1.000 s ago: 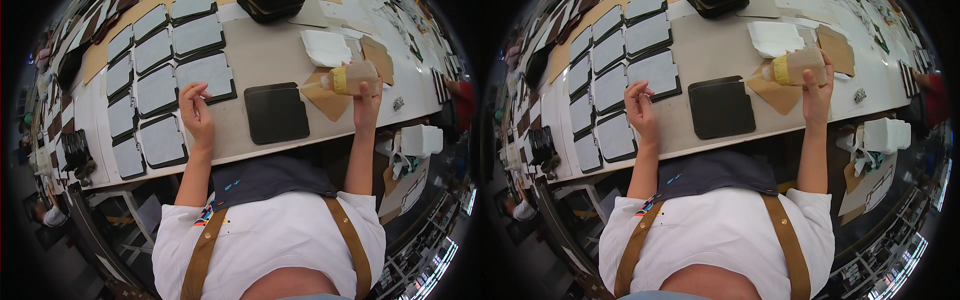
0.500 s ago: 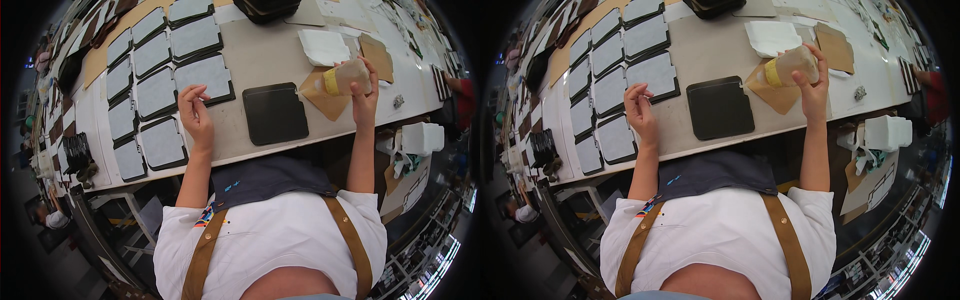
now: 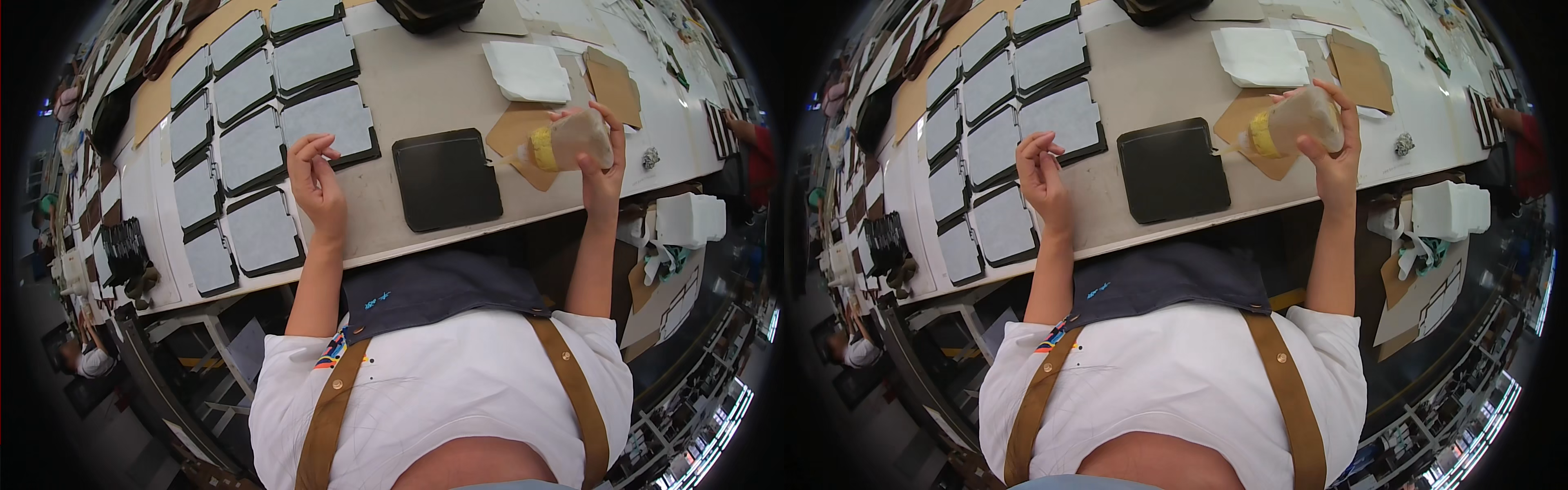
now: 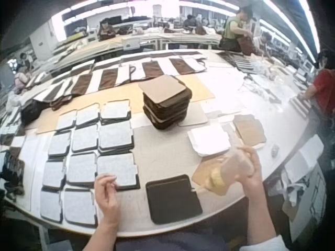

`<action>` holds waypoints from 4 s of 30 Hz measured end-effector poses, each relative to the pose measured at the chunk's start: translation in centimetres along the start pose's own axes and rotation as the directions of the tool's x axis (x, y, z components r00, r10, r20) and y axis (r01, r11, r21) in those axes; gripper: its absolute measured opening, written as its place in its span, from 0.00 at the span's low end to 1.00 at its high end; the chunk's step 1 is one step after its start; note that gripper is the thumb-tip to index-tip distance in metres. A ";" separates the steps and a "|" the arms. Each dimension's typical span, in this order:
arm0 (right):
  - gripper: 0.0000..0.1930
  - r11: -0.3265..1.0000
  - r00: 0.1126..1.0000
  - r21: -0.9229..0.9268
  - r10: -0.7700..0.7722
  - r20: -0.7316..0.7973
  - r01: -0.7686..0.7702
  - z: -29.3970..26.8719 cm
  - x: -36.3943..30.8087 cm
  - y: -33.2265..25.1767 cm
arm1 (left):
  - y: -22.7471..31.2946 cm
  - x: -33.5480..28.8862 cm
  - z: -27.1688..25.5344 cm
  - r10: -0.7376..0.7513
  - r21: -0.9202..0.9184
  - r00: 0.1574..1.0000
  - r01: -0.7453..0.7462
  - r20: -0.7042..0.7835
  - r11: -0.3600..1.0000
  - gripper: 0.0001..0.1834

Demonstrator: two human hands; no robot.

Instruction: The person applies adhesive from a squeeze bottle onto a black rectangular base and then places a white square pad on top, pressing it down to secure it. This process is repeated for multiple units, with the person handling the adhesive bottle and the pads one at a time.

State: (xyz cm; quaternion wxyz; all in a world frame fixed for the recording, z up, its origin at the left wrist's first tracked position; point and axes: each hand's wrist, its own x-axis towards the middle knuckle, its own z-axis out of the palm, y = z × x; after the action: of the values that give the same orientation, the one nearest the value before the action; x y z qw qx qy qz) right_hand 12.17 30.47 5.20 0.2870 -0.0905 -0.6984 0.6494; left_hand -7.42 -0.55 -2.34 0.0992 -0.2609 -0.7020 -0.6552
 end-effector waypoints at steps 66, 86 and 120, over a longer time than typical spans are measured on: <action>0.44 0.887 0.844 -0.341 -0.423 -0.329 0.312 6.6 -15.5 0.6 | 0.1 0.0 0.0 0.065 -0.027 0.998 -0.065 0.013 0.998 0.17; 0.44 0.906 0.893 -0.009 -0.418 -0.164 0.423 12.4 -13.2 1.6 | -0.1 -0.1 0.1 0.052 -0.026 0.998 -0.052 0.017 0.998 0.18; 0.07 0.824 0.909 -0.566 -0.234 -0.344 -0.002 1.3 7.2 7.5 | 6.0 2.8 4.1 0.102 -0.055 0.954 -0.090 0.282 0.994 0.14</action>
State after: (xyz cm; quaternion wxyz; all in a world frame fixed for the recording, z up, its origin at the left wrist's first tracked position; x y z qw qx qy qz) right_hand 3.74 33.99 0.09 0.4242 -0.2565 -0.7869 0.3674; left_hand -5.91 4.14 3.73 0.0237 -0.3882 -0.6815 -0.6199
